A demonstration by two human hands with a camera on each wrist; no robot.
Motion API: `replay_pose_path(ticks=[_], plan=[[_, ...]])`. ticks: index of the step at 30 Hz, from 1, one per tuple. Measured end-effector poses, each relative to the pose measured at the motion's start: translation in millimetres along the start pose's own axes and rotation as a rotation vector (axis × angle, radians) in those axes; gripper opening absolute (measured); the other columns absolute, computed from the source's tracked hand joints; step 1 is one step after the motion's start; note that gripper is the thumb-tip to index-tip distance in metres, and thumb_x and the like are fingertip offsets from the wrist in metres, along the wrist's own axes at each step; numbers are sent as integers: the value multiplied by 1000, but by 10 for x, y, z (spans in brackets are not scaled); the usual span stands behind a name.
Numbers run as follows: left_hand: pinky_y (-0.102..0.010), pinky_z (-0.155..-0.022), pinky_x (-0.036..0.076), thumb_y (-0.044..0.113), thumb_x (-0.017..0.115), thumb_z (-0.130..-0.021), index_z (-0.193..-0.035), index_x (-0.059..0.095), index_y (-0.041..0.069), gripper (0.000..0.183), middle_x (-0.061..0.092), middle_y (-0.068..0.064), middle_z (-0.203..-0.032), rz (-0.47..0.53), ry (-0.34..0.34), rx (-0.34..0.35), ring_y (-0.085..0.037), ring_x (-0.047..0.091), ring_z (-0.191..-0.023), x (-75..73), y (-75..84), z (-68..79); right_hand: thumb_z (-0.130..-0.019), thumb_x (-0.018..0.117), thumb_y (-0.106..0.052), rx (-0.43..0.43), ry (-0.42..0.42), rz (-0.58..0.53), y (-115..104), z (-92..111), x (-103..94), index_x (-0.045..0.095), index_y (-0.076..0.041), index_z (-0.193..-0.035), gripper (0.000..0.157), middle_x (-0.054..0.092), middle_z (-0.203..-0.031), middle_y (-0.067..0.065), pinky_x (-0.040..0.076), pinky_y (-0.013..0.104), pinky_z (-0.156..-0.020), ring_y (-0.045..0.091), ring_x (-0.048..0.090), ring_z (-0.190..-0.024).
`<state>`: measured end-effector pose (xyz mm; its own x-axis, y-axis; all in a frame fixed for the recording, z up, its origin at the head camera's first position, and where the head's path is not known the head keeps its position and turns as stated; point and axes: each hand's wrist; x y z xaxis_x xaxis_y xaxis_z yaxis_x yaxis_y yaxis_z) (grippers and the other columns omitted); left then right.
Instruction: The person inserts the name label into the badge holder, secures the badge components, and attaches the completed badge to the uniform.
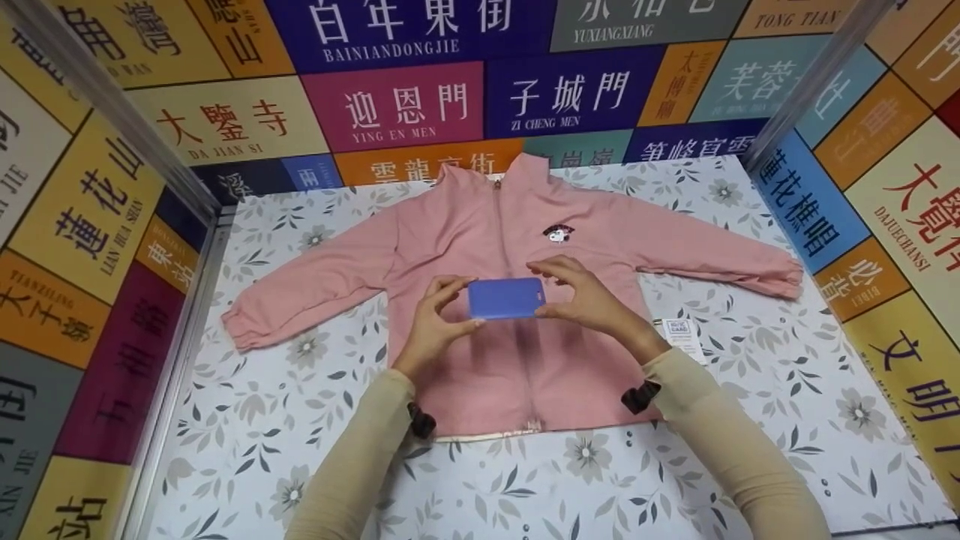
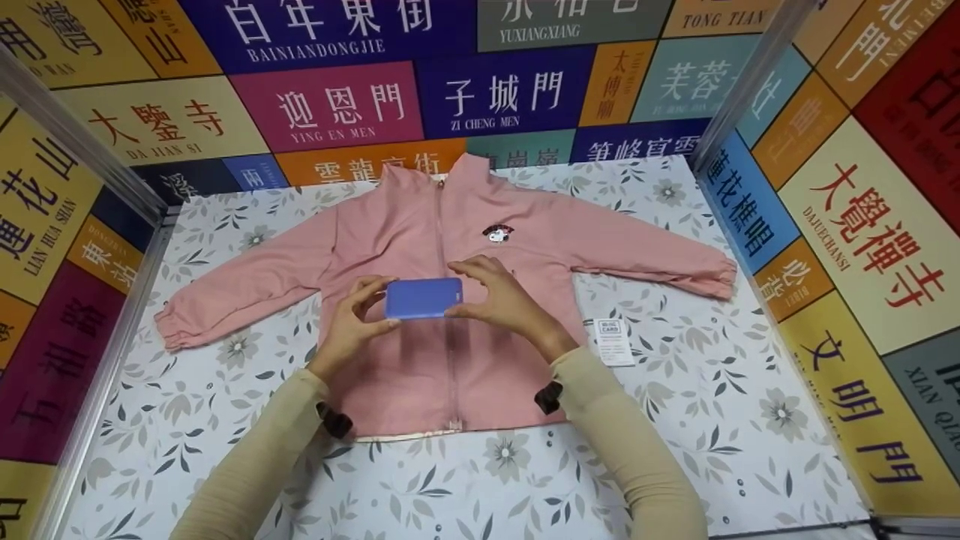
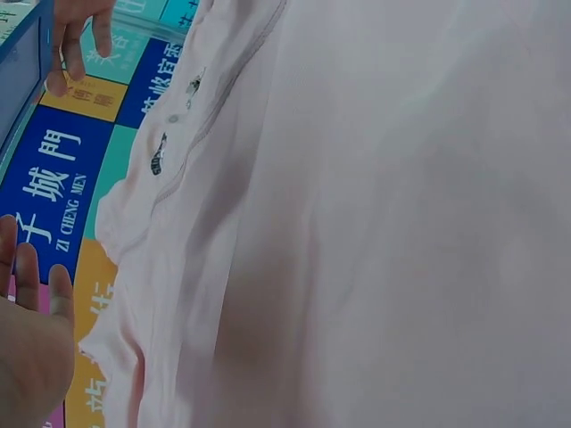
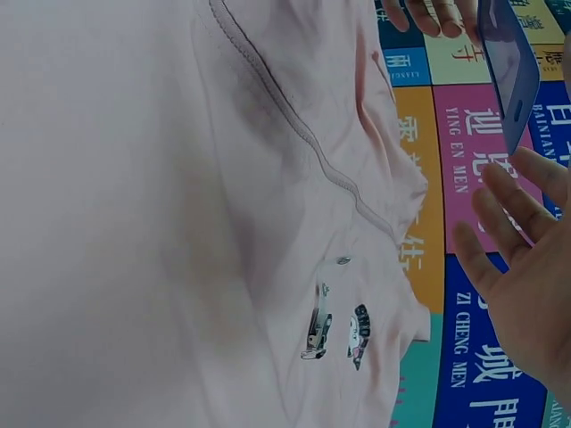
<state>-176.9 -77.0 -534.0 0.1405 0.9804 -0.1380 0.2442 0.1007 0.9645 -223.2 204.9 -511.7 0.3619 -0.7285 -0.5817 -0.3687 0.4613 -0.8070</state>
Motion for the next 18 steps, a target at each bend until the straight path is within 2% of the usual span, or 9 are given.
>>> replay_pose_path(ticks=[3, 7, 13, 18], plan=[[-50, -115, 37, 7, 86, -73, -133, 62, 4, 65, 52, -18, -128, -26, -15, -1, -30, 48, -127, -7, 25, 14, -69, 89, -42, -4, -14, 46, -1, 30, 14, 53, -25, -143, 85, 51, -139, 1, 40, 49, -106, 26, 47, -121], [-50, -114, 37, 8, 86, -73, -133, 61, 5, 65, 52, -18, -128, -36, -24, -1, -32, 49, -128, -6, -6, 14, -63, 91, -45, -35, -24, 120, 16, 57, 33, 52, -21, -144, 93, 52, -138, 2, 39, 49, -110, 23, 46, -126], [-52, -115, 36, 5, 88, -70, -133, 62, 7, 69, 51, -18, -130, -31, -16, 11, -32, 48, -130, 26, -297, -21, -64, 92, -39, -68, -7, 180, 47, 86, 69, 57, -17, -139, 86, 55, -135, 4, 38, 50, -112, 23, 47, -128], [-51, -110, 41, 13, 89, -71, -135, 61, 15, 70, 54, -10, -130, -64, -48, 8, -29, 51, -125, 20, -368, -20, -65, 88, -52, -55, 7, 186, 61, 105, 88, 58, -16, -137, 86, 57, -132, 2, 39, 48, -111, 21, 48, -124]])
Point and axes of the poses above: each hand's wrist, its own z-axis away from the middle knuckle, its own x-axis out of the palm, y = z × x
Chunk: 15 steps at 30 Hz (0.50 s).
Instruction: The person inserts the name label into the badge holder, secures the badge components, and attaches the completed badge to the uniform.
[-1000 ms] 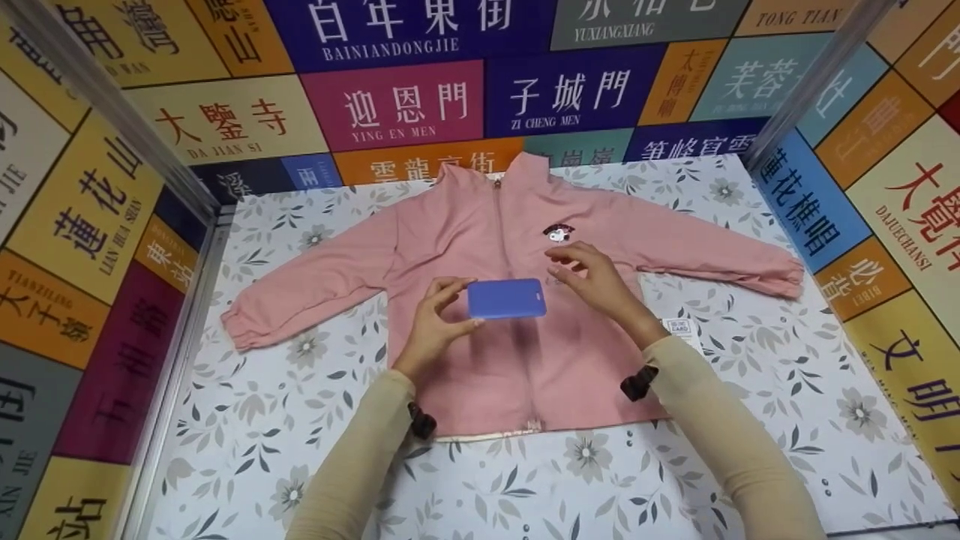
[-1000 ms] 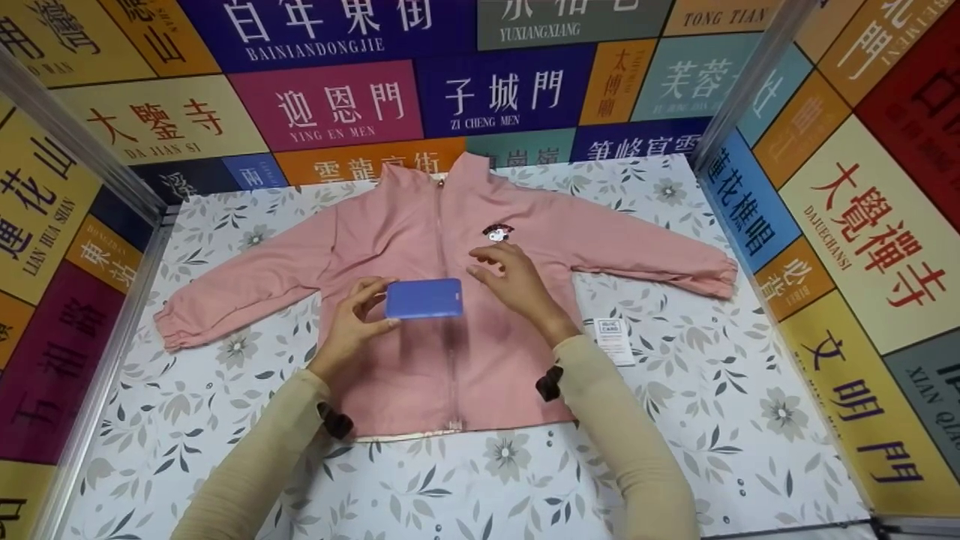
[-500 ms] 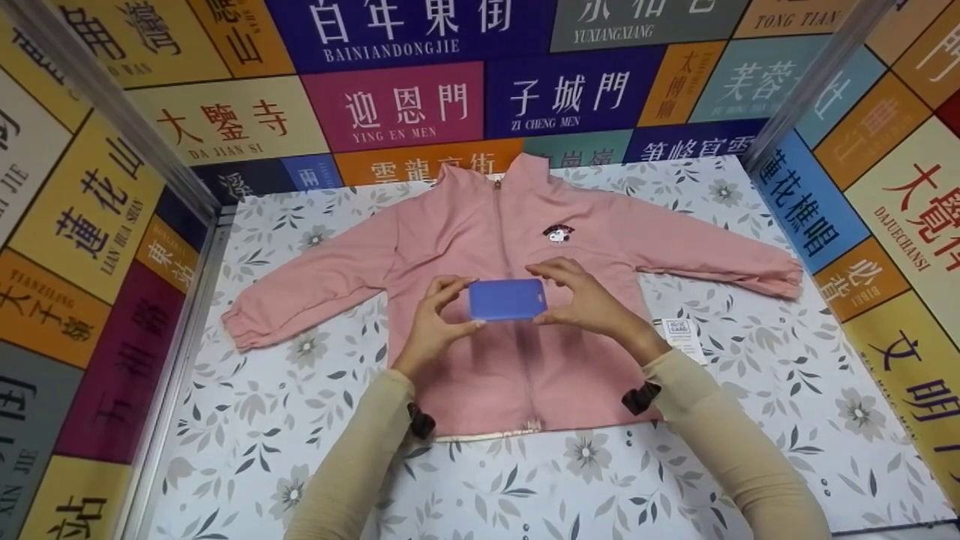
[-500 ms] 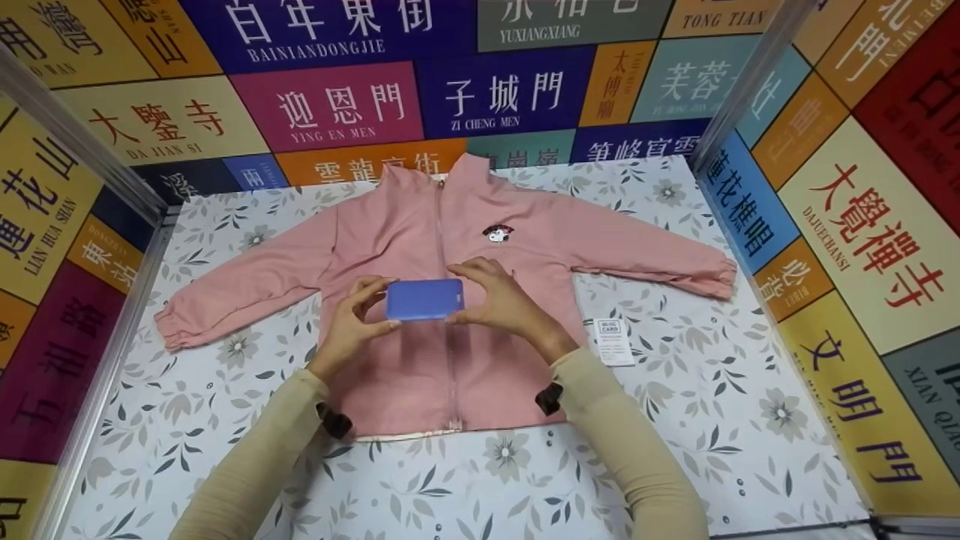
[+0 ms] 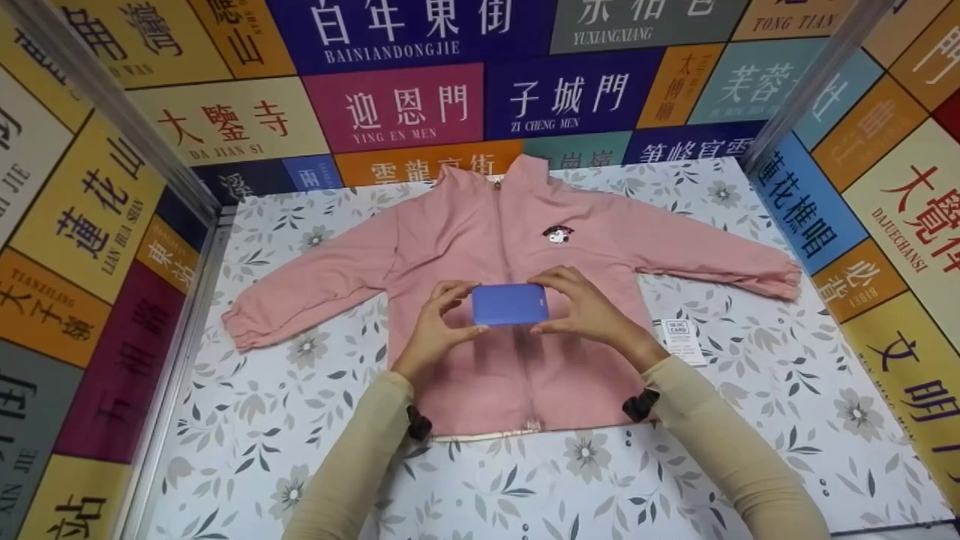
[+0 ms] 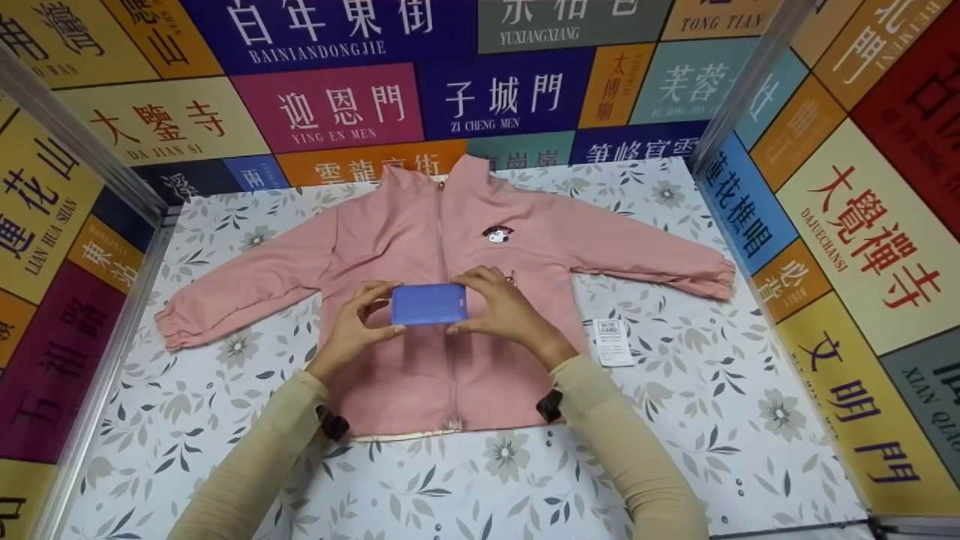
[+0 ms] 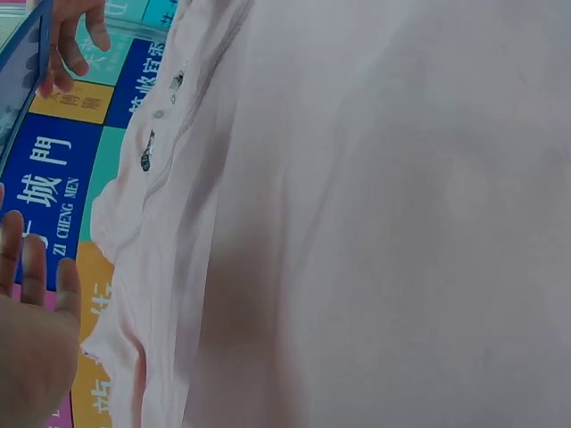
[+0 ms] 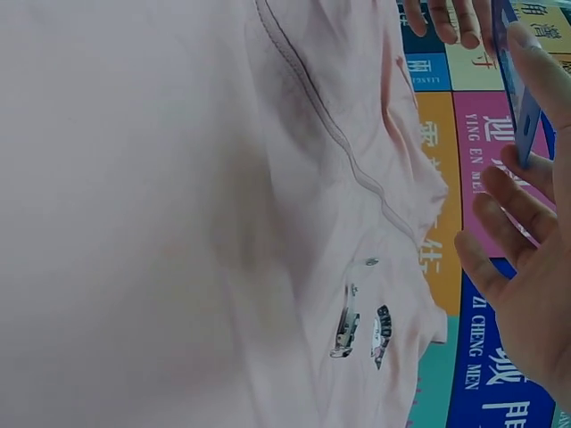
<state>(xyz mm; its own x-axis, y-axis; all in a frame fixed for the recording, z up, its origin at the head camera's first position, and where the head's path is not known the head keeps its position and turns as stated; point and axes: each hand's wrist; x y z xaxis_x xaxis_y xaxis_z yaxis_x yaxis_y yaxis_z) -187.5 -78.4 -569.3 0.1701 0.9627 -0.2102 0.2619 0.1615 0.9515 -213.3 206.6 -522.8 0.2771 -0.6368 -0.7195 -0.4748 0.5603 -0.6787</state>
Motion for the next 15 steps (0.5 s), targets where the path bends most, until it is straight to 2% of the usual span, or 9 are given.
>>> replay_pose_path(ticks=[3, 8, 15], plan=[[-48, -108, 44, 17, 87, -74, -138, 58, 18, 70, 60, -7, -126, -16, -26, -14, -26, 56, -119, -1, 9, 5, -64, 86, -57, 6, 7, 9, 21, 15, 22, 59, -16, -136, 87, 57, -132, 2, 39, 49, -111, 21, 48, -124], [-43, -103, 47, 13, 81, -80, -137, 58, 11, 61, 69, -11, -110, -2, -38, -38, -20, 63, -105, 4, 38, 2, -64, 86, -57, 9, 19, 11, 52, 35, 46, 59, -19, -136, 86, 57, -132, 1, 39, 48, -112, 20, 48, -125], [-42, -95, 52, 5, 77, -82, -136, 59, 6, 57, 69, -21, -98, 91, -49, -88, -23, 62, -92, 24, 81, 2, -65, 90, -45, 21, 20, 28, 77, 55, 76, 59, -21, -137, 82, 56, -133, 3, 36, 52, -115, 23, 48, -126]])
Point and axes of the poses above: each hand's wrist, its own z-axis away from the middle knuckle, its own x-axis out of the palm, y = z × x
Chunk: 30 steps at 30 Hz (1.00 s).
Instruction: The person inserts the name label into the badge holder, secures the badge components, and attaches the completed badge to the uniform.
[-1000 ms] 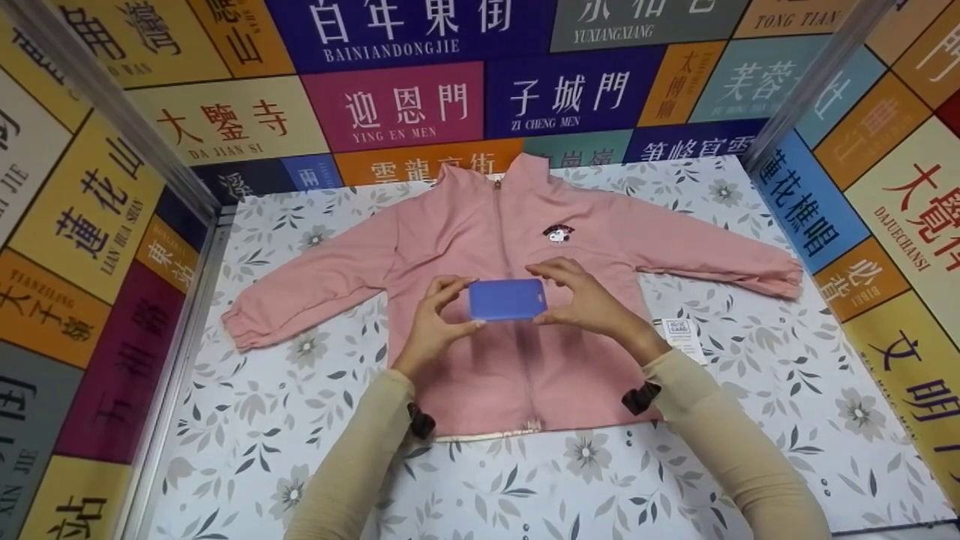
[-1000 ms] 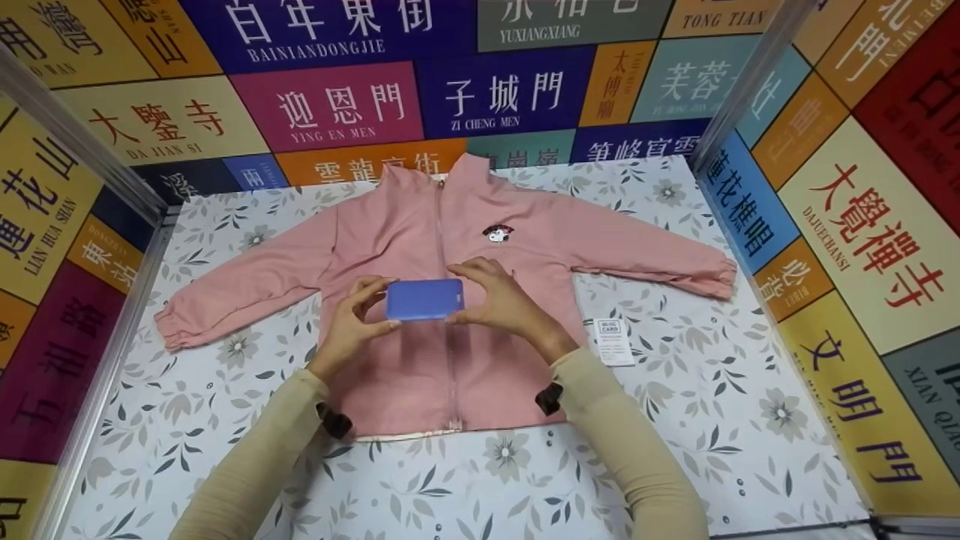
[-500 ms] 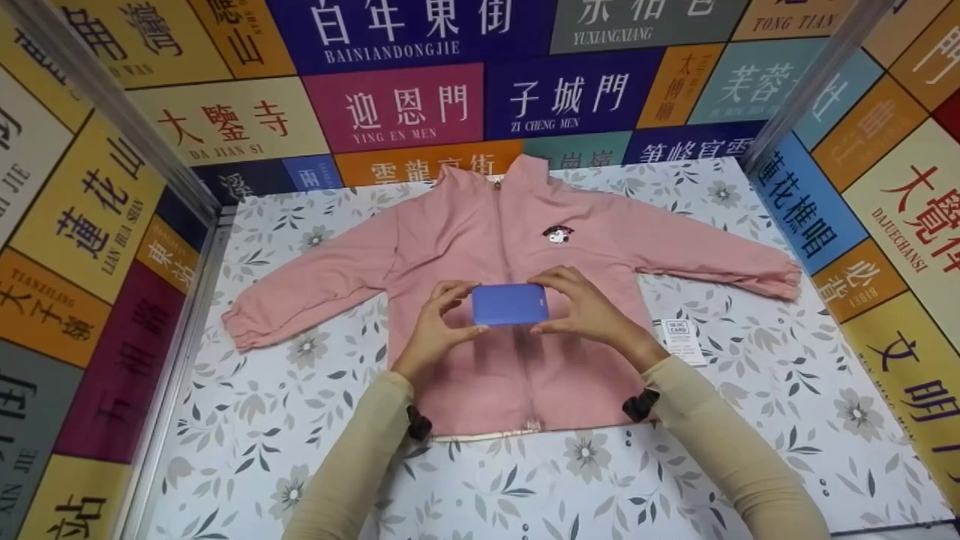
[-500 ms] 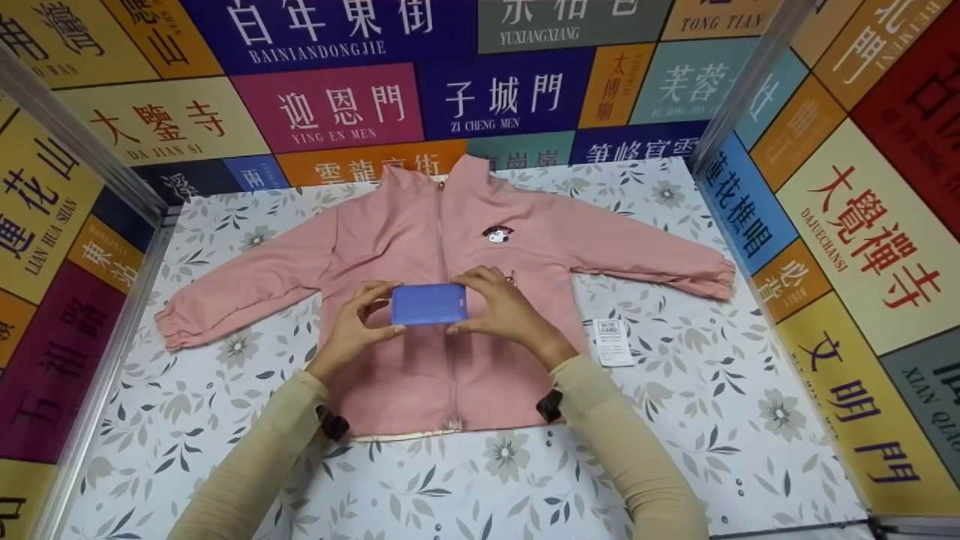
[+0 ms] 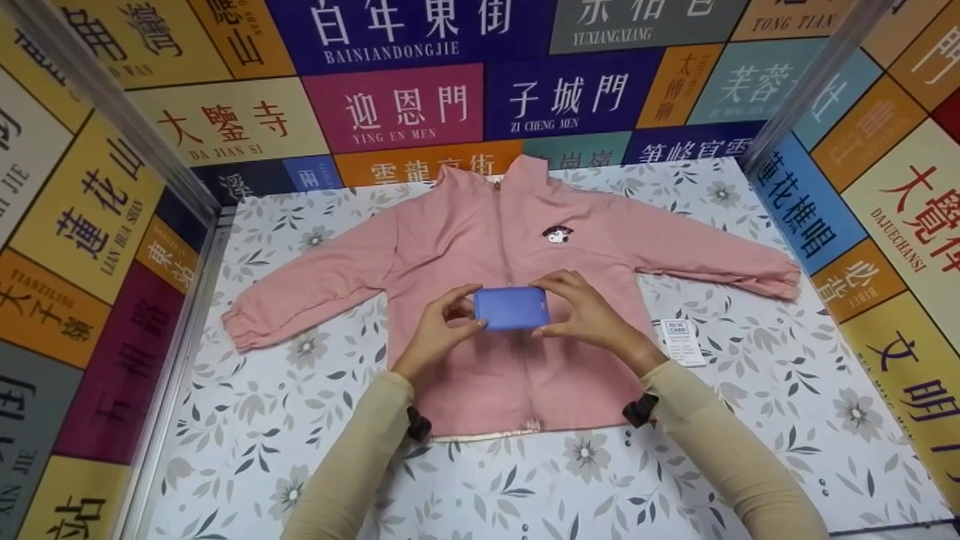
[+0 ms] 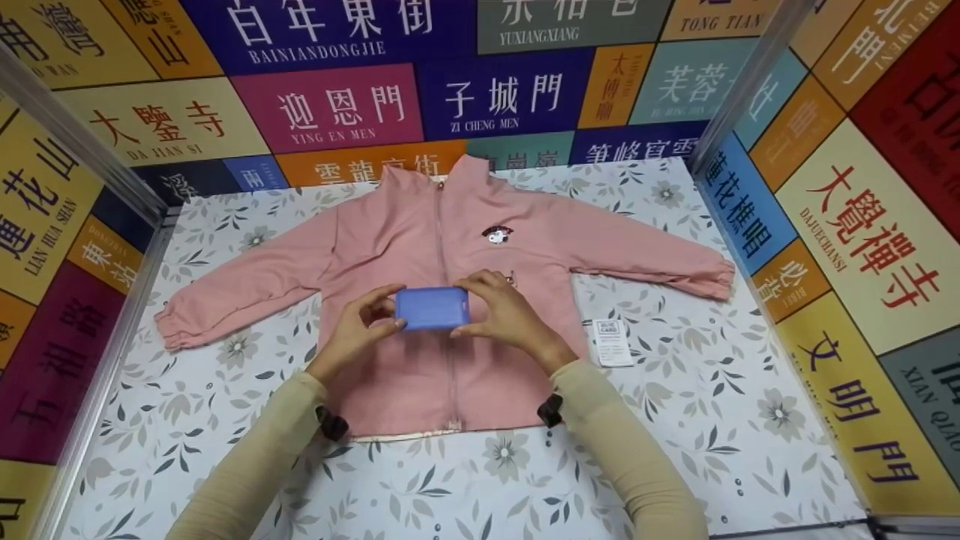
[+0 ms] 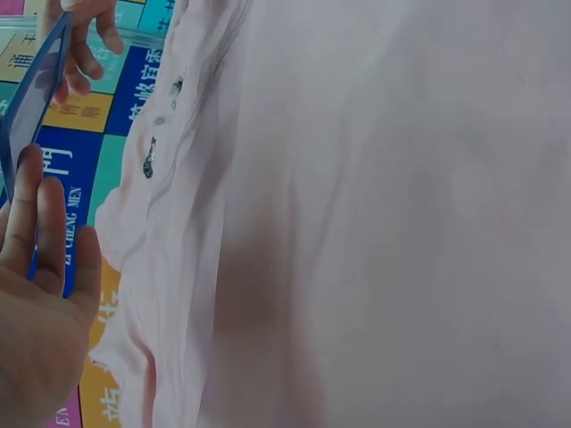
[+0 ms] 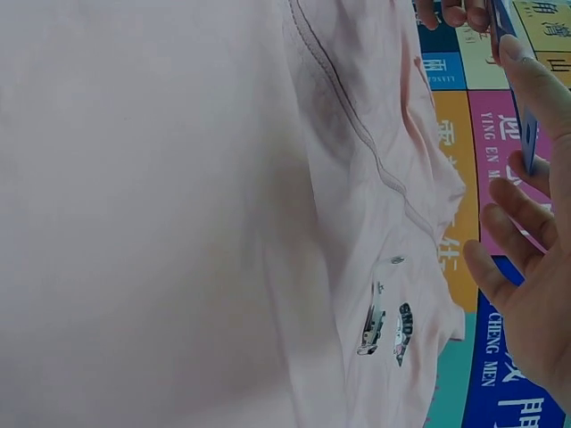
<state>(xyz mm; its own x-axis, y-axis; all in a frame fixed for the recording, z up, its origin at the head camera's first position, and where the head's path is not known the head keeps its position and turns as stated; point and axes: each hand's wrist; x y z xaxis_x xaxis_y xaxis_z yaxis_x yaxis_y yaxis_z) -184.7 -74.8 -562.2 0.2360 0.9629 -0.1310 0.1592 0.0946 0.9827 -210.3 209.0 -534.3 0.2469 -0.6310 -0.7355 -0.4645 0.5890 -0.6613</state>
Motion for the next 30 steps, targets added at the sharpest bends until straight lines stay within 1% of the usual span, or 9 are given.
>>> replay_pose_path(ticks=[3, 7, 9, 11, 14, 19, 22, 26, 30], plan=[[-35, -88, 53, 2, 76, -82, -136, 57, 4, 58, 68, -20, -93, 29, -2, -22, -19, 61, -87, 17, 6, -3, -65, 92, -37, 0, 7, 10, 4, 0, 13, 59, -19, -137, 81, 56, -132, 4, 30, 53, -119, 24, 49, -127], [-23, -75, 50, -4, 73, -81, -136, 55, 0, 58, 66, -10, -84, 40, -5, -26, -11, 58, -77, 39, -6, -17, -63, 93, -34, -20, 18, 22, 9, 1, 32, 58, -15, -137, 84, 57, -131, 5, 24, 55, -121, 25, 49, -127], [-20, -69, 46, -6, 72, -81, -136, 54, 0, 58, 62, -3, -79, 45, -17, -30, -8, 55, -72, 49, -9, -19, -63, 93, -35, -30, 19, 33, 9, 5, 39, 58, -14, -137, 84, 57, -131, 6, 23, 55, -122, 26, 50, -127], [-19, -64, 43, -8, 70, -80, -135, 52, 1, 59, 57, 1, -74, 67, -33, -42, -6, 51, -68, 58, -11, -19, -63, 93, -35, -36, 21, 42, 6, 8, 43, 58, -14, -137, 85, 58, -131, 7, 16, 57, -124, 27, 50, -128], [-19, -60, 37, -10, 68, -80, -135, 48, 2, 60, 52, 3, -69, 104, -63, -59, -5, 46, -63, 68, -12, -18, -63, 93, -37, -39, 23, 65, 4, 12, 45, 58, -16, -137, 85, 58, -131, 7, 15, 57, -124, 28, 51, -128], [-19, -60, 37, -8, 68, -82, -134, 44, 2, 59, 57, 4, -71, 139, -82, -91, -5, 47, -62, 67, -9, -28, -64, 92, -41, -41, 24, 105, 12, 18, 45, 58, -15, -137, 85, 58, -131, 7, 18, 54, -124, 27, 51, -127], [-20, -60, 39, -6, 70, -83, -135, 44, 3, 59, 59, 2, -72, 136, -76, -102, -7, 49, -63, 59, -8, -28, -64, 92, -40, -40, 30, 103, 22, 21, 41, 59, -14, -136, 84, 58, -131, 6, 29, 52, -120, 26, 50, -126], [-20, -61, 38, -5, 73, -82, -138, 46, 3, 63, 54, -5, -72, 122, -85, -68, -14, 47, -66, 31, 41, -3, -64, 92, -37, -30, 29, 86, 38, 26, 34, 59, -14, -136, 82, 58, -131, 5, 42, 48, -110, 23, 49, -124], [-23, -66, 43, -6, 78, -77, -144, 44, 1, 75, 55, -11, -81, 97, -98, -54, -22, 49, -74, 14, 50, 1, -64, 93, -36, -19, 23, 75, 49, 25, 28, 59, -14, -136, 83, 58, -132, 5, 43, 47, -109, 22, 48, -123]])
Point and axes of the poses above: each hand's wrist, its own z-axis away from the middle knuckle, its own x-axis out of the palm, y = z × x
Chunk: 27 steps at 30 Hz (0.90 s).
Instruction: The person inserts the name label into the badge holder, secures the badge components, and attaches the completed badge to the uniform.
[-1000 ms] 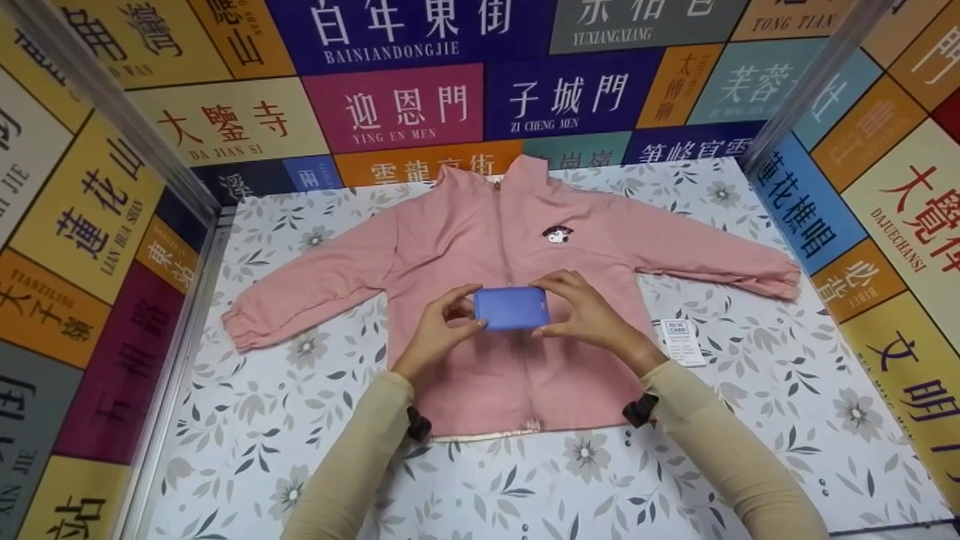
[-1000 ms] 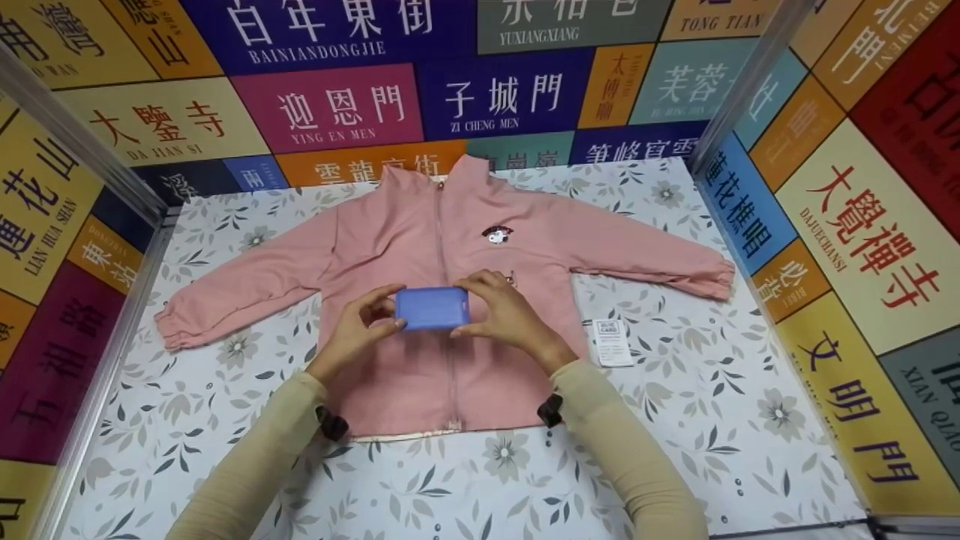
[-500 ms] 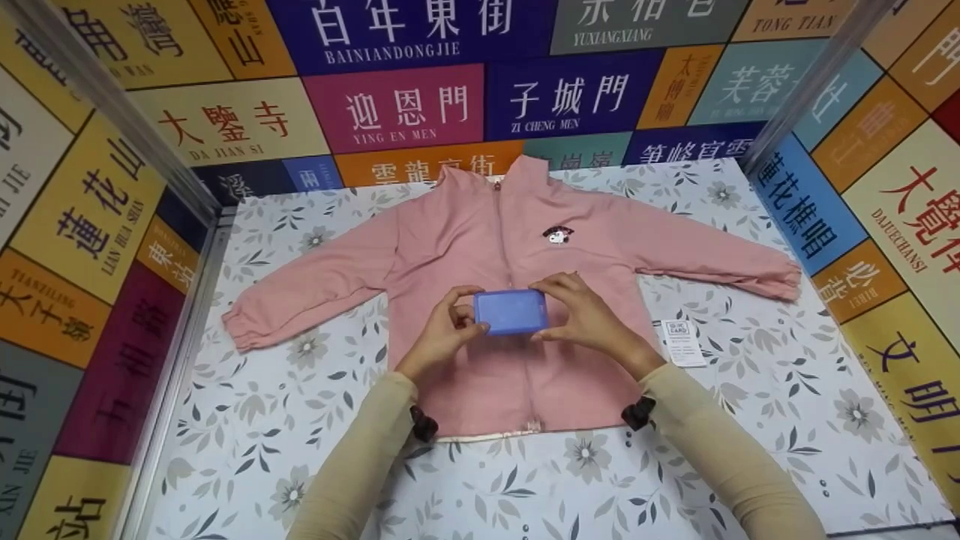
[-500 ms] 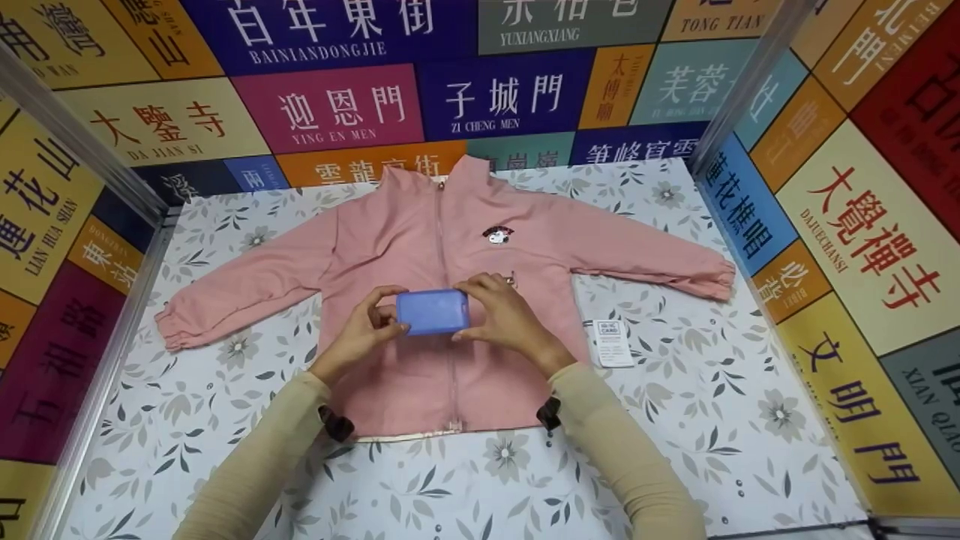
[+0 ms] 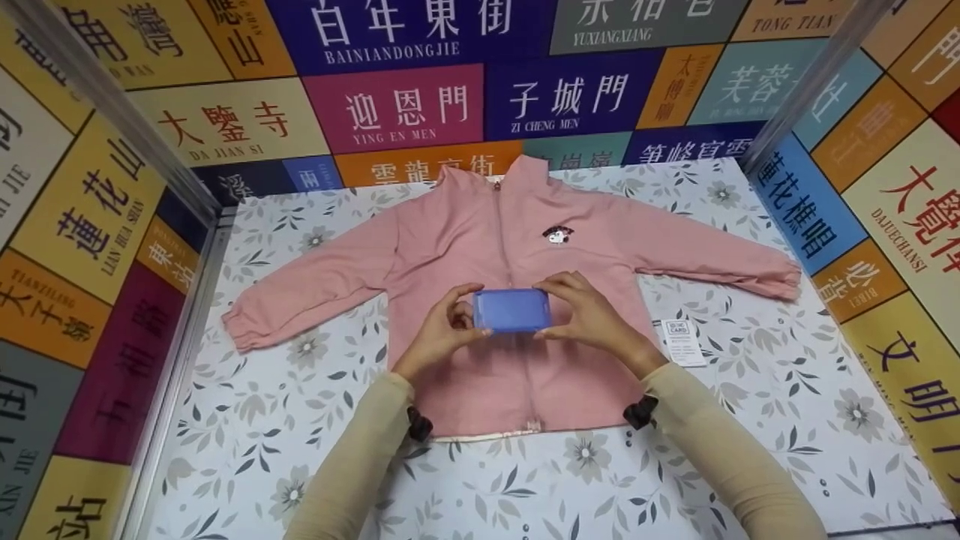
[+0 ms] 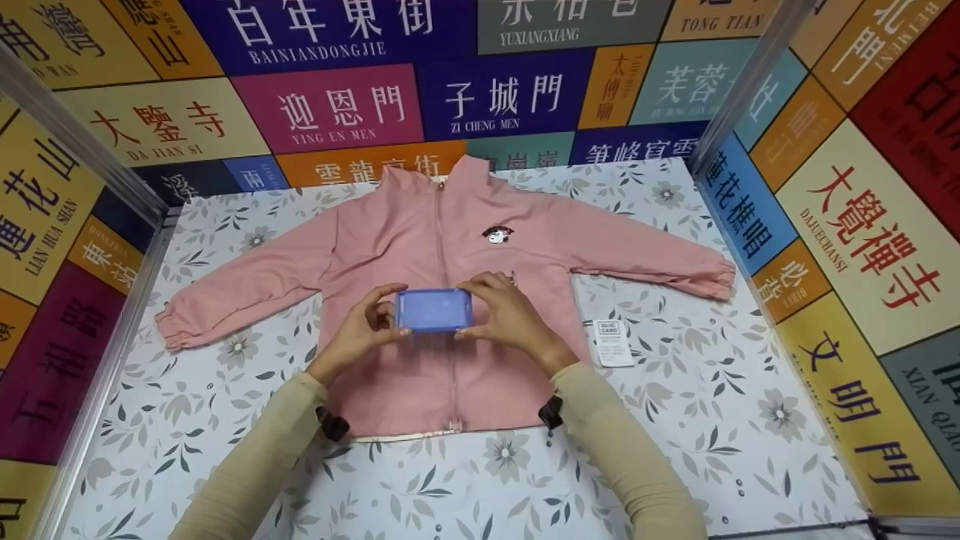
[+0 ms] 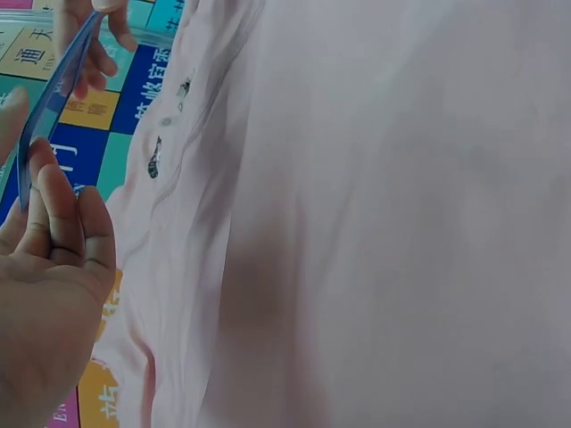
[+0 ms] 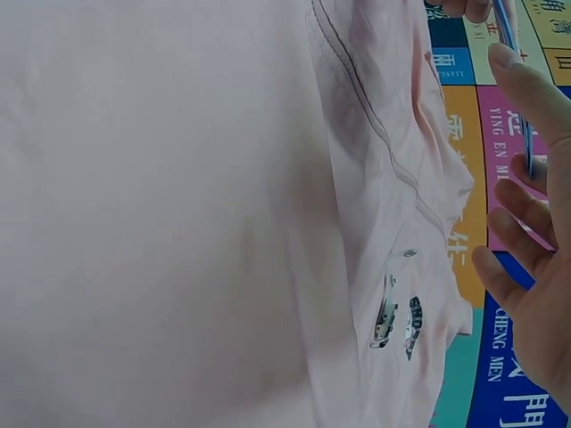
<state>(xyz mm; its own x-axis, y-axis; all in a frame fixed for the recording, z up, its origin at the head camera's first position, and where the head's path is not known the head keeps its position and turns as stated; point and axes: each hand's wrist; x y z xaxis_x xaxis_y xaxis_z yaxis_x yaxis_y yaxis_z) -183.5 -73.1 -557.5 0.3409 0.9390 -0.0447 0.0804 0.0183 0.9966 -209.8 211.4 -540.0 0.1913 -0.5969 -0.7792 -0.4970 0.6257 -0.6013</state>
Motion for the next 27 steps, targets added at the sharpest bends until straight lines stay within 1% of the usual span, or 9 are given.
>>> replay_pose_path(ticks=[3, 7, 10, 13, 16, 19, 21, 24, 27], plan=[[-26, -69, 48, -7, 81, -73, -145, 44, 3, 82, 56, -10, -85, -22, 5, -9, -26, 51, -79, 3, -59, -19, -63, 93, -36, -3, 5, -11, -1, 1, -8, 60, -13, -136, 83, 58, -131, 6, 43, 48, -109, 23, 48, -123], [-30, -72, 52, -6, 84, -70, -143, 46, 5, 83, 55, -7, -85, -47, 18, -6, -29, 53, -81, 12, -70, -15, -62, 94, -35, -23, 4, -25, 0, 0, -14, 60, -11, -135, 83, 58, -130, 7, 43, 49, -107, 25, 48, -122], [-33, -75, 54, -2, 87, -69, -141, 49, 9, 82, 59, -7, -85, -142, 29, 14, -26, 57, -82, 8, -72, -6, -62, 93, -36, -30, -1, -34, 8, 2, -16, 60, -12, -135, 84, 58, -131, 7, 42, 50, -107, 26, 48, -122], [-34, -77, 54, 4, 89, -68, -138, 53, 13, 80, 63, -7, -88, -260, 51, 46, -20, 58, -82, 3, -63, 2, -63, 92, -41, -26, -6, -43, 10, 6, -23, 59, -15, -137, 84, 58, -132, 7, 38, 52, -112, 26, 49, -125], [-34, -76, 53, 7, 91, -66, -135, 57, 14, 77, 64, -8, -87, -324, 76, 85, -17, 58, -81, -5, -64, -1, -64, 90, -46, -29, -10, -52, 12, 4, -25, 59, -15, -137, 86, 58, -132, 6, 33, 53, -116, 26, 49, -126], [-38, -75, 53, 8, 92, -64, -132, 61, 12, 75, 65, -8, -85, -334, 92, 122, -17, 58, -78, -14, -71, -5, -64, 91, -42, -34, -7, -60, 24, 7, -16, 59, -12, -136, 85, 58, -132, 7, 33, 55, -115, 27, 49, -126], [-44, -75, 54, 8, 93, -63, -131, 62, 11, 75, 65, -8, -83, -322, 94, 139, -18, 58, -78, -22, -81, -10, -63, 92, -38, -27, -4, -66, 28, 13, -12, 60, -11, -136, 84, 58, -131, 7, 38, 53, -111, 27, 48, -125], [-54, -75, 52, 7, 93, -62, -130, 63, 9, 73, 65, -9, -82, -304, 91, 152, -20, 58, -78, -30, -97, -16, -62, 94, -34, -10, 2, -75, 35, 18, -10, 61, -12, -135, 83, 58, -131, 6, 39, 52, -110, 25, 47, -124], [-56, -74, 51, 10, 93, -62, -129, 63, 7, 73, 65, -11, -82, -305, 91, 156, -20, 58, -78, -33, -102, -12, -62, 94, -34, 1, -2, -85, 34, 18, -15, 61, -14, -135, 82, 58, -131, 5, 40, 51, -109, 24, 46, -124]])
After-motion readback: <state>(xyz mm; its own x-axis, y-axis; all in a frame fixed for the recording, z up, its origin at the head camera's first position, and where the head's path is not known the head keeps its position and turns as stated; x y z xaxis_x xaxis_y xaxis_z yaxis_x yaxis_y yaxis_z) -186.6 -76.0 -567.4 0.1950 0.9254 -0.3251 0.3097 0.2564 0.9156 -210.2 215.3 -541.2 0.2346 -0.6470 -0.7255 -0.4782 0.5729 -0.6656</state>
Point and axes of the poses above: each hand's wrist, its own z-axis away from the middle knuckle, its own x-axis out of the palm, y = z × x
